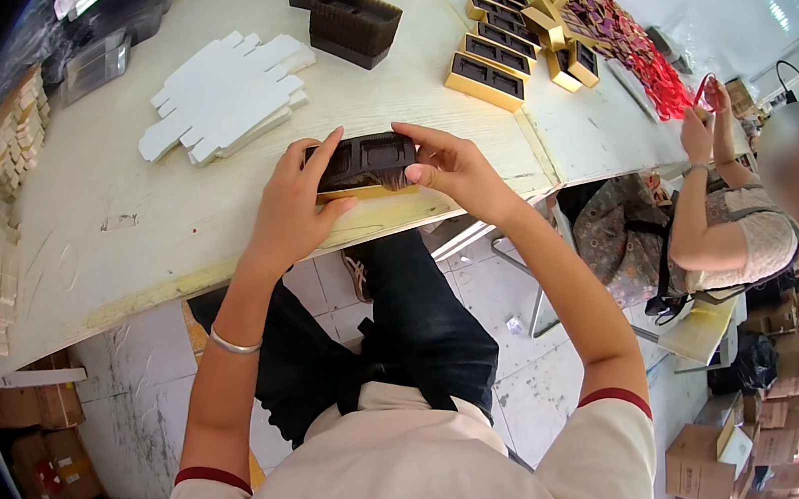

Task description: The person folds flat white cardboard pieces into rectangular boxes and inserts dark brown inserts into them. The person repeats this process multiple times, stacking the completed boxes on the table.

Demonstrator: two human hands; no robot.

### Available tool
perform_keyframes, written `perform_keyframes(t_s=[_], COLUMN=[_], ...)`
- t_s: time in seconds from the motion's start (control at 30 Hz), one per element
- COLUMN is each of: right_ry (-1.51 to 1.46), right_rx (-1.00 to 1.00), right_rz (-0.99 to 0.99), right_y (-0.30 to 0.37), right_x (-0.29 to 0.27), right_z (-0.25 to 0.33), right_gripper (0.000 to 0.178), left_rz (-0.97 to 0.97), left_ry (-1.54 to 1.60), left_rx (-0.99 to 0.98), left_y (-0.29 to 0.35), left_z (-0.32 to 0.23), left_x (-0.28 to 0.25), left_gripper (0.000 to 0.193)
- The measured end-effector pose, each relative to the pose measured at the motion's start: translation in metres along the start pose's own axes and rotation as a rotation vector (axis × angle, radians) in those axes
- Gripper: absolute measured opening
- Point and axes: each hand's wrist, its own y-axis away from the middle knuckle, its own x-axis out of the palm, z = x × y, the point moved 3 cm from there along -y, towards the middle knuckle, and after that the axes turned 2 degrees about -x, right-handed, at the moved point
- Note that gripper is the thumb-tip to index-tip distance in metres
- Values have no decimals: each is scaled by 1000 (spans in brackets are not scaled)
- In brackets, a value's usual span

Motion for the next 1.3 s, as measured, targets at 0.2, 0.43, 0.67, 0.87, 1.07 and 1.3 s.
perform_keyframes(t_s=[0.2, 0.43, 0.67, 0.87, 1.07, 1.3], right_ry=[537, 600, 847, 1132, 821, 1151], right_rx=[-62, -12, -68, -417, -448, -498], right_rz=[105, 53, 100, 54, -30, -536], right_y=[-5, 2, 1, 15, 14, -13], right_x=[-2, 2, 14, 14, 8, -146], right_z=[15, 29, 29, -1, -8, 30], right_gripper=[45, 40, 52, 59, 46, 62], left_rz=[-21, 0, 36, 50, 150, 58], left_ry=[-114, -98, -149, -483, -132, -121], left_rx=[17, 6, -30, 186, 87, -107], left_y=[2, 2, 1, 1, -4, -5], left_z=[-1, -7, -5, -18, 1, -1], left_x=[2, 2, 2, -2, -8, -12], left_gripper=[67, 57, 50, 50, 57, 67])
